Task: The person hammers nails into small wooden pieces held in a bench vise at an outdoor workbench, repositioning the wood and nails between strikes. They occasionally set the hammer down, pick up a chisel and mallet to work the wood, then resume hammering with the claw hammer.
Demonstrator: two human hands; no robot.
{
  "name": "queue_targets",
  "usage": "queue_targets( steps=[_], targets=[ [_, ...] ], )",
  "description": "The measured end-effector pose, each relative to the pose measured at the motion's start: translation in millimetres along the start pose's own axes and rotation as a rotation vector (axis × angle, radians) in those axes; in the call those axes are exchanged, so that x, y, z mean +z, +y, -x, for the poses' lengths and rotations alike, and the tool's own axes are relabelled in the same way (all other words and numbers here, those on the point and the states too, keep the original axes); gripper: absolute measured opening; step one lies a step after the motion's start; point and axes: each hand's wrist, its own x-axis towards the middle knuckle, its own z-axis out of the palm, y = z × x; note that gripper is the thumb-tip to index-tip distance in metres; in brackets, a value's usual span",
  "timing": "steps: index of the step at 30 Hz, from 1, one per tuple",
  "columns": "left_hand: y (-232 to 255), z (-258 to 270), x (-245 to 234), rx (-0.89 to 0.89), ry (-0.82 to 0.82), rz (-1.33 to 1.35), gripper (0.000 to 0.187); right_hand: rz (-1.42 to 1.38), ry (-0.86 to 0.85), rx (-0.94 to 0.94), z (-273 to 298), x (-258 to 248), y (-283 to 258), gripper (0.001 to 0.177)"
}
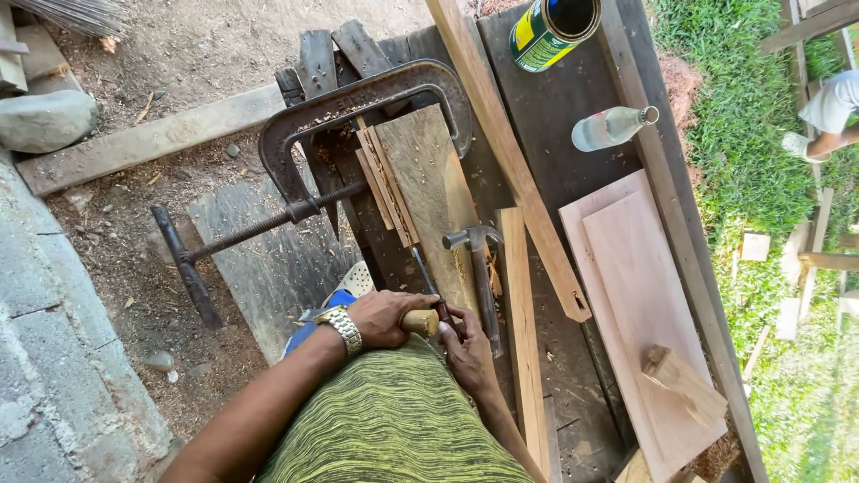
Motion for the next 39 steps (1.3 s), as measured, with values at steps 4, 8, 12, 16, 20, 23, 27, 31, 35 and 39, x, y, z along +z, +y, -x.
queue_targets(
  steps=[4,8,12,16,20,23,27,31,35,39],
  targets=[
    [2,2,0,0.034,0.041,0.044,0.085,-0.023,-0.022,0.052,-3,-2,-8,0.043],
    [5,1,-4,0.001,0.056,0.042,0.086,0.022,-0.033,0.078,-9,-2,-2,0.044],
    [0,-1,-14,-0.043,0.079,0.055,0.086,0.019,-0.008,-0.083,-27,9,-11,0.039],
    [-3,1,-20,-0.048,0.132,0.080,0.082,0.150,0.025,-0.050,-30,20,-33,0.036],
    [-1,0,-19,-0.061,0.080,0.026,0.082,0.001,0.003,0.090,-25,19,-31,0.035],
    [-10,-1,-10,-0.099,0.129,0.051,0.093,0.117,0.043,-0.063,-42,20,-37,0.032],
    [-9,10,-19,-0.160,0.193,0.069,0.092,0.159,0.059,-0.255,-49,25,-57,0.029],
    [-22,24,-25,-0.157,0.171,0.060,0.078,-0.015,-0.011,-0.053,-58,21,-29,0.029],
    [-27,33,-29,-0.121,0.227,0.124,0.068,-0.127,-0.034,0.238,-48,23,-82,0.030],
    [-29,36,-24,-0.154,0.227,0.130,0.062,-0.230,-0.035,0.089,-69,22,-19,0.029]
  ],
)
